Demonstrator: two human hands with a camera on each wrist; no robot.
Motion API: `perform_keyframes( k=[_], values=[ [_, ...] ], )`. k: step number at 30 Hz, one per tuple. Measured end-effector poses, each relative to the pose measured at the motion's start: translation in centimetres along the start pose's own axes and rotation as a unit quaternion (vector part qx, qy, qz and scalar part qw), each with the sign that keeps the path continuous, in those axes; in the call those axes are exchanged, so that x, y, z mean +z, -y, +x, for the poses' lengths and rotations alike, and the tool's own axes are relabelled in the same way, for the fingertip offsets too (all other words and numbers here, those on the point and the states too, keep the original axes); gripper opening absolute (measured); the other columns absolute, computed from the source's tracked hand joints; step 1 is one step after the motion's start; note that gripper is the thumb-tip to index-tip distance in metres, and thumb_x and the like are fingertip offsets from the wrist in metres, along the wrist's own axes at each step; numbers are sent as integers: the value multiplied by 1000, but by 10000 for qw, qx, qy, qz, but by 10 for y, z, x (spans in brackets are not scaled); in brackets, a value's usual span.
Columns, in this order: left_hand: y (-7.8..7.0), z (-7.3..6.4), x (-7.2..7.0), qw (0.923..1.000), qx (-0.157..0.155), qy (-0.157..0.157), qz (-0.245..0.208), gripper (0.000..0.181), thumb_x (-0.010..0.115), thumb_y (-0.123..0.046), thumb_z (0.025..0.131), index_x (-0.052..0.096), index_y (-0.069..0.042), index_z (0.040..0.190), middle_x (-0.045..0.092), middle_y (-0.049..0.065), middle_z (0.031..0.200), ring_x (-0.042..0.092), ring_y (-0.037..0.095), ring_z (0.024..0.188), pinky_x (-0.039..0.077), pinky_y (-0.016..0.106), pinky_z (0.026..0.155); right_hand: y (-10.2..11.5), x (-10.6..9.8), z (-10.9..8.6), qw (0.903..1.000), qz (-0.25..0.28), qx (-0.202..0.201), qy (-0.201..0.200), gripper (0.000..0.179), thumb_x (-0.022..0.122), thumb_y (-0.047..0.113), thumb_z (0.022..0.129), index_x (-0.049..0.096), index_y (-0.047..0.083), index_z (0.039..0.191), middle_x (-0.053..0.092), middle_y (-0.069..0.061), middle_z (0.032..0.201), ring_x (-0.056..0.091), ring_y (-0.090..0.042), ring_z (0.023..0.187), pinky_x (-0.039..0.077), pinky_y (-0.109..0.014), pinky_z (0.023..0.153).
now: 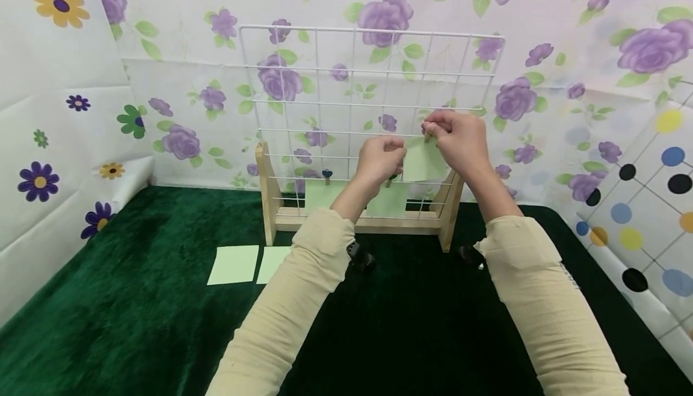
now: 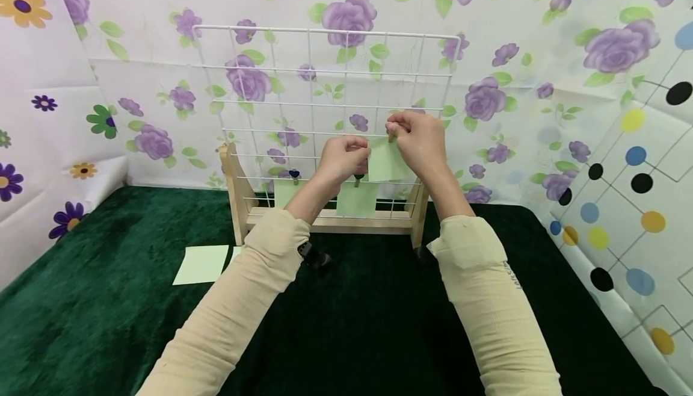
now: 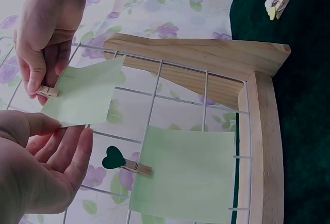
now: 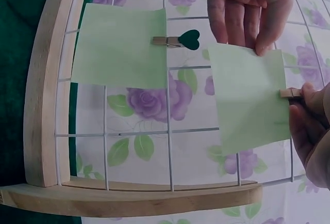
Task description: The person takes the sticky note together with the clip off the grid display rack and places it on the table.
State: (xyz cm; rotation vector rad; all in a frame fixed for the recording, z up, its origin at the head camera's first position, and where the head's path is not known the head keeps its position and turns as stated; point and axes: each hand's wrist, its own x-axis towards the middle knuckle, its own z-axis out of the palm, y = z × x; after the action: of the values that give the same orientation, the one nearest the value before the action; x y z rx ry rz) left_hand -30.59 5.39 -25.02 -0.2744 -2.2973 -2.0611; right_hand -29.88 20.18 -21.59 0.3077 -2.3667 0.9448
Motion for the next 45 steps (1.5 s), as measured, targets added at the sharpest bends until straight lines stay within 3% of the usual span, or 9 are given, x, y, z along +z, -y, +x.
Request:
perform_keyframes(
  k=[7, 15, 18, 22, 28, 35, 40, 45],
  values=[
    [-2, -1, 2, 9996, 105, -80, 263, 16, 59, -2, 93, 67, 2, 106, 67, 11, 99, 59, 14, 65, 55, 28, 66, 1, 2, 0, 9989, 219, 36, -408, 16, 65, 12, 94, 74, -1, 97, 73, -12, 95, 69, -19, 86, 44, -14, 66],
    [4, -3, 0, 9971, 155, 1, 742, 18, 59, -6, 93, 68, -1, 108, 66, 9, 105, 56, 13, 65, 51, 26, 58, 3, 2, -1, 9965, 643, -5, -526, 16, 64, 10, 94, 74, -2, 101, 72, -12, 97, 66, -8, 77, 45, -13, 61],
    [7, -3, -1, 9962, 203, 22, 847, 18, 59, -9, 94, 68, -2, 107, 65, 9, 109, 58, 14, 79, 48, 25, 63, 4, 1, -3, 9954, 751, -66, -594, 18, 63, 9, 94, 73, -2, 104, 72, -12, 99, 67, -14, 80, 45, -13, 62],
    [10, -2, -4, 9947, 275, -6, 988, 20, 59, -12, 94, 68, -3, 109, 64, 8, 112, 57, 18, 104, 48, 28, 81, 8, -2, -8, 9932, 945, -178, -652, 19, 63, 10, 95, 72, -2, 106, 72, -13, 100, 66, -17, 80, 48, -13, 63],
    [17, -6, -13, 9937, 344, 38, 1066, 24, 59, -12, 93, 66, -2, 114, 64, 7, 116, 57, 20, 111, 47, 29, 88, 9, -4, -18, 9908, 1237, -302, -463, 22, 62, 10, 96, 70, -3, 110, 71, -15, 102, 64, -5, 77, 51, -15, 67],
    [22, -12, -22, 9965, 244, 127, 793, 23, 60, -12, 95, 65, -2, 114, 64, 9, 115, 58, 20, 104, 52, 27, 76, -4, -6, -31, 9933, 1089, -344, -151, 24, 59, 12, 97, 68, -3, 114, 71, -15, 103, 65, -7, 85, 49, -15, 73],
    [24, -16, -31, 9972, 140, 147, 713, 24, 60, -14, 95, 65, -3, 115, 64, 9, 115, 59, 20, 103, 51, 28, 78, -13, -9, -38, 9936, 1092, -284, 101, 26, 58, 16, 98, 68, -2, 114, 70, -15, 105, 67, -12, 91, 49, -15, 78],
    [26, -23, -41, 9968, 127, 252, 753, 24, 58, -16, 96, 64, -4, 116, 65, 9, 115, 58, 21, 104, 51, 32, 79, -20, -11, -44, 9937, 1065, -200, 289, 27, 59, 18, 97, 68, -2, 114, 71, -15, 103, 66, -12, 87, 48, -14, 74]
  ],
)
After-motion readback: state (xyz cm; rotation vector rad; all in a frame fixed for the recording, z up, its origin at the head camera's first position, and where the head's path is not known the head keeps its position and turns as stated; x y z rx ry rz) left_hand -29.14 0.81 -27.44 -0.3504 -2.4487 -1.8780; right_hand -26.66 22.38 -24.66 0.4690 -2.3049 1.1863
